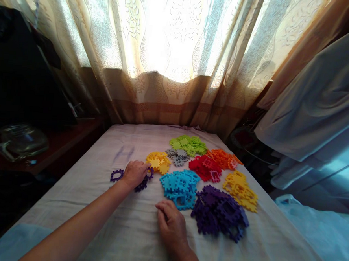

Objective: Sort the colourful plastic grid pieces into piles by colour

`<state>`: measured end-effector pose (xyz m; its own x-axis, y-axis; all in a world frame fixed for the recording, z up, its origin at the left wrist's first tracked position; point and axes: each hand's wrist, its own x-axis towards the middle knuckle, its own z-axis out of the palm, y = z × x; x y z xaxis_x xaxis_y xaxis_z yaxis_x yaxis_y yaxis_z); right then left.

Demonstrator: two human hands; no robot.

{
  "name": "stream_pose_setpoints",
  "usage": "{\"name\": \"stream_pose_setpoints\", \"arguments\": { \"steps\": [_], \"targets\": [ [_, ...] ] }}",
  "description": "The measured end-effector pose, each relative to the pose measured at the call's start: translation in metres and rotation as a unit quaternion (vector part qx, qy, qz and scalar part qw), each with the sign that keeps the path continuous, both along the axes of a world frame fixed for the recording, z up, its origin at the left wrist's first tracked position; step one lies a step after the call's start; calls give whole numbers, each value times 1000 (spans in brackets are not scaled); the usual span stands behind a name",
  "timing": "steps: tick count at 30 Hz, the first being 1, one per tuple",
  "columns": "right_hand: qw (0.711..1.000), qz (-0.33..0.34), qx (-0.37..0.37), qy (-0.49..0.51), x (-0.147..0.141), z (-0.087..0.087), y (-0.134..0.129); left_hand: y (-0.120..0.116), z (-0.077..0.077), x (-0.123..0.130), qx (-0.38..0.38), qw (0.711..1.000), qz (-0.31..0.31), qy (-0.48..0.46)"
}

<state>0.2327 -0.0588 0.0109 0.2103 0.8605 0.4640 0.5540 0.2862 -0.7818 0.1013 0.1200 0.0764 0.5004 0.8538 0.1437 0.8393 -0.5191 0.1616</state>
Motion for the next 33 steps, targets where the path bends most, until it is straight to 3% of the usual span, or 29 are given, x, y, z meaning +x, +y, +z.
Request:
{"name": "stream_pose_setpoints", "arguments": {
  "steps": [5, 8, 11, 15, 18, 22, 25, 28, 33],
  "targets": [
    [999, 0, -11, 33, 1, -4, 0, -4, 3, -18, -9, 999, 8, -47],
    [993, -15, -47, 109, -2, -5, 3, -19, 3, -35, -9, 997, 9, -73],
    [959, -22, -130, 252, -9, 4, 12, -41, -4, -53, 16, 994, -23, -107],
    [895, 13, -228, 383, -21, 23, 29, -68, -16, -73, 88, 976, -125, -156],
    [915, 57, -217, 336, -27, 31, 36, -78, -19, -82, 97, 972, -161, -138],
    [991, 64, -72, 93, -31, 39, 31, -84, -19, -87, 29, 982, -140, -121],
    [997, 63, 4, -44, -26, 49, 34, -89, -25, -88, -32, 983, -93, -154],
    [999, -7, -27, -47, -14, 58, 59, -93, -39, -87, -33, 973, -59, -219],
    [978, -98, -176, -59, 11, 68, 131, -93, -55, -86, -15, 953, 12, -303]
  ]
}}
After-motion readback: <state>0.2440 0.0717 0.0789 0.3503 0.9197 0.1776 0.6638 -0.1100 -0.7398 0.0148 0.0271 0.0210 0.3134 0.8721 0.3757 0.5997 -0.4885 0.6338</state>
